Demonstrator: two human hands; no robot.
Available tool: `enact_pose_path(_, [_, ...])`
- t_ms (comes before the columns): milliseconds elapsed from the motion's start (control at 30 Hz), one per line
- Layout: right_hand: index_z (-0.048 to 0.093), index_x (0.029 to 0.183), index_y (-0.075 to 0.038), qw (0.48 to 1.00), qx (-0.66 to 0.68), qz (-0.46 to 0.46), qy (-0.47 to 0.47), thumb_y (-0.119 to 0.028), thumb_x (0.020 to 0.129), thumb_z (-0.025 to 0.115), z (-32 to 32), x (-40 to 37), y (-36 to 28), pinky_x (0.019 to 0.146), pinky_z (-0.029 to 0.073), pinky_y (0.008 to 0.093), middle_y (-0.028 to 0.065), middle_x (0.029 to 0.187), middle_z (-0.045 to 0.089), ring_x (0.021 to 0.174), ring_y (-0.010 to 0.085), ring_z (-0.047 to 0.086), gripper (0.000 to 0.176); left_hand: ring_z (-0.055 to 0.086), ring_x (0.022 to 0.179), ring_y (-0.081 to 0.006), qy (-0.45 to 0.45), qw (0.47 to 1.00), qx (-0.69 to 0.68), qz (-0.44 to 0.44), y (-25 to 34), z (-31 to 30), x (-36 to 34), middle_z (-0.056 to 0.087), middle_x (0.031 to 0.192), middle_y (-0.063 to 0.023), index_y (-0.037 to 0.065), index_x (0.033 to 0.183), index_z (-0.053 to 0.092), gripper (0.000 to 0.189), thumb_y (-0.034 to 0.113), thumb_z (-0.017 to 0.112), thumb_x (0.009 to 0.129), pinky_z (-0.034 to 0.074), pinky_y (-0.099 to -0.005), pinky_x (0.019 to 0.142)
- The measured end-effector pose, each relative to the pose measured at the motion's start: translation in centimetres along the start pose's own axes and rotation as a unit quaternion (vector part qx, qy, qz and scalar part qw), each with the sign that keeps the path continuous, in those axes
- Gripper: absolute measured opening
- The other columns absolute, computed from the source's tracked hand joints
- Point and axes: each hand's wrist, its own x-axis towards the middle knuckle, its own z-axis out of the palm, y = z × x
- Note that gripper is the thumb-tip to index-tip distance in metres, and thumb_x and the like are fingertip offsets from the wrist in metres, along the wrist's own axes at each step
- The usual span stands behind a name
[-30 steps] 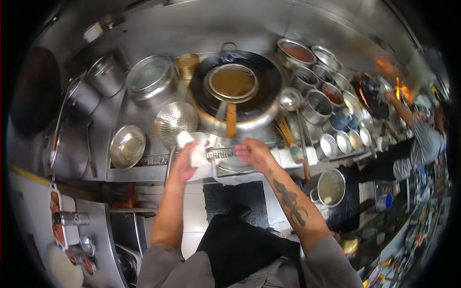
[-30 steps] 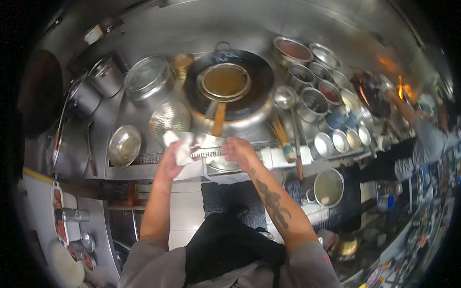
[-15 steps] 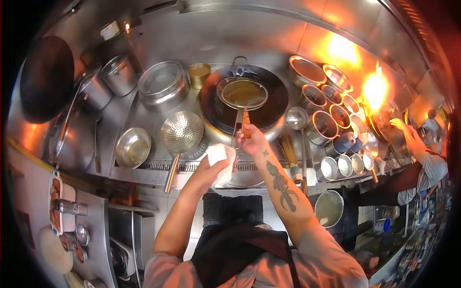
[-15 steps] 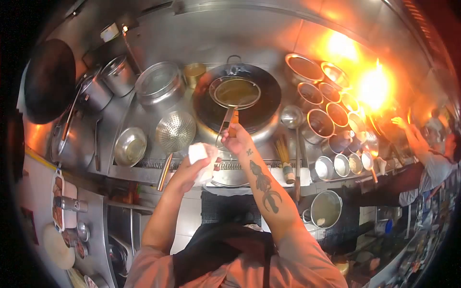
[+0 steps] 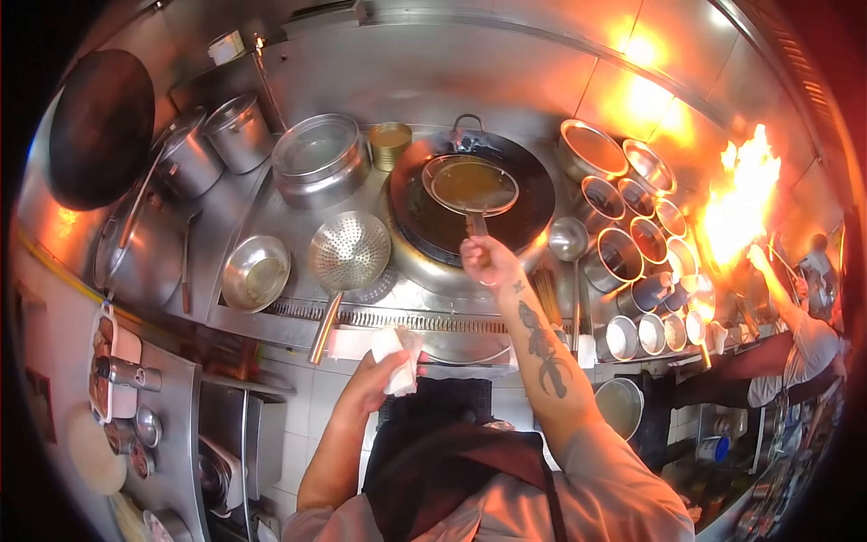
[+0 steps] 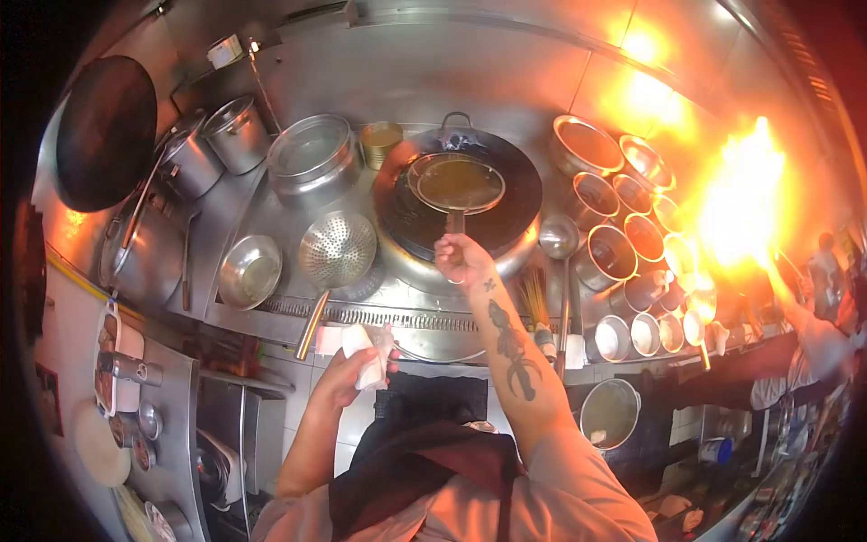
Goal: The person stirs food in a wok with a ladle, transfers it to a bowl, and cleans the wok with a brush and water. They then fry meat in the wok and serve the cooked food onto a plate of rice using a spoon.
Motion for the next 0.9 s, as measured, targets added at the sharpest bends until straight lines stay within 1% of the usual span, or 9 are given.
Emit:
enact_pose_path(100, [0.046, 0.084, -0.004, 0.995, -0.057, -0.034, 0.071, -0.005, 0.085, 0.053, 1.5, -1.4, 0.7, 0.054, 0.042, 0.0270, 0.0043, 0.071, 0.048, 0.057, 0.0136, 0.048, 0.008, 0.065, 0.083, -0.0256, 0.019, 1.000, -0.016, -0.015, 0.3, -3.0, -1.3, 0.063, 0.101, -0.0165, 0.001, 0.124, 0.044, 0.043, 0.019, 0.055, 0.087, 0.055, -0.0348, 0.063])
enact_pose_path(233, [0.049, 0.091, -0.002, 0.993, -0.084, -0.041, 0.075, -0.006, 0.087, 0.053, 2.0, -3.2, 2.2, 0.051, 0.040, 0.0268, 0.0037, 0.070, 0.047, 0.056, 0.0131, 0.047, 0.007, 0.065, 0.079, -0.0264, 0.052, 0.998, -0.031, -0.023, -0.3, -7.8, -3.1, 0.064, 0.096, -0.0173, 0.001, 0.122, 0.045, 0.039, 0.017, 0.055, 0.087, 0.054, -0.0367, 0.061])
enact_pose_path(267, [0.052, 0.097, 0.000, 0.991, -0.097, -0.058, 0.067, -0.007, 0.087, 0.053, 2.0, -3.5, 2.8, 0.050, 0.040, 0.0267, 0.0034, 0.072, 0.048, 0.056, 0.0122, 0.046, 0.012, 0.065, 0.078, -0.0266, 0.060, 0.998, -0.029, -0.022, 0.1, -8.8, -3.7, 0.064, 0.095, -0.0174, 0.001, 0.121, 0.046, 0.038, 0.016, 0.055, 0.087, 0.054, -0.0368, 0.062])
enact_pose_path(367, [0.055, 0.101, 0.001, 0.994, -0.082, -0.066, 0.032, -0.008, 0.088, 0.053, 1.7, -4.0, 4.0, 0.050, 0.040, 0.0263, 0.0032, 0.073, 0.049, 0.056, 0.0115, 0.046, 0.016, 0.065, 0.073, -0.0268, 0.112, 0.993, -0.047, -0.008, 0.5, -12.4, -5.0, 0.064, 0.089, -0.0170, 0.000, 0.117, 0.047, 0.036, 0.017, 0.056, 0.087, 0.054, -0.0371, 0.062])
enact_pose_path(500, [0.055, 0.105, 0.001, 0.994, -0.083, -0.069, 0.036, -0.010, 0.089, 0.052, 2.0, -4.5, 5.4, 0.050, 0.039, 0.0258, 0.0029, 0.073, 0.050, 0.056, 0.0111, 0.046, 0.020, 0.065, 0.071, -0.0243, 0.154, 0.985, -0.078, 0.016, 1.5, -17.0, -6.1, 0.064, 0.086, -0.0153, 0.000, 0.114, 0.050, 0.037, 0.019, 0.061, 0.084, 0.054, -0.0360, 0.064])
enact_pose_path(633, [0.056, 0.110, -0.002, 0.986, -0.121, -0.100, 0.045, -0.012, 0.090, 0.050, 2.4, -4.6, 6.3, 0.050, 0.039, 0.0271, 0.0022, 0.074, 0.050, 0.054, 0.0113, 0.045, 0.022, 0.064, 0.070, -0.0239, 0.158, 0.983, -0.088, 0.023, 2.1, -19.9, -6.9, 0.064, 0.085, -0.0148, 0.001, 0.112, 0.051, 0.035, 0.020, 0.061, 0.085, 0.054, -0.0352, 0.061])
enact_pose_path(667, [0.056, 0.109, -0.006, 0.985, -0.136, -0.097, 0.050, -0.014, 0.090, 0.051, 2.2, -4.3, 6.0, 0.049, 0.038, 0.0275, 0.0019, 0.073, 0.050, 0.054, 0.0110, 0.045, 0.021, 0.064, 0.070, -0.0237, 0.165, 0.982, -0.088, 0.019, 2.2, -20.4, -7.1, 0.064, 0.084, -0.0146, 0.001, 0.112, 0.051, 0.034, 0.020, 0.061, 0.085, 0.054, -0.0350, 0.060])
enact_pose_path(800, [0.053, 0.104, -0.013, 0.944, -0.231, -0.173, 0.159, -0.012, 0.088, 0.051, 6.9, -2.8, 8.0, 0.046, 0.036, 0.0281, 0.0025, 0.070, 0.049, 0.052, 0.0111, 0.043, 0.016, 0.064, 0.069, -0.0244, 0.183, 0.978, -0.095, 0.016, 1.8, -21.8, -8.2, 0.064, 0.083, -0.0143, 0.001, 0.106, 0.053, 0.028, 0.019, 0.060, 0.085, 0.054, -0.0363, 0.062])
enact_pose_path(900, [0.052, 0.105, -0.014, 0.889, -0.366, -0.225, 0.158, -0.011, 0.088, 0.053, 9.9, 0.2, 9.4, 0.044, 0.037, 0.0253, 0.0014, 0.069, 0.049, 0.049, 0.0105, 0.042, 0.017, 0.064, 0.069, -0.0241, 0.204, 0.976, -0.080, 0.014, 1.3, -22.6, -8.8, 0.064, 0.083, -0.0143, 0.001, 0.106, 0.053, 0.029, 0.019, 0.060, 0.085, 0.053, -0.0361, 0.061])
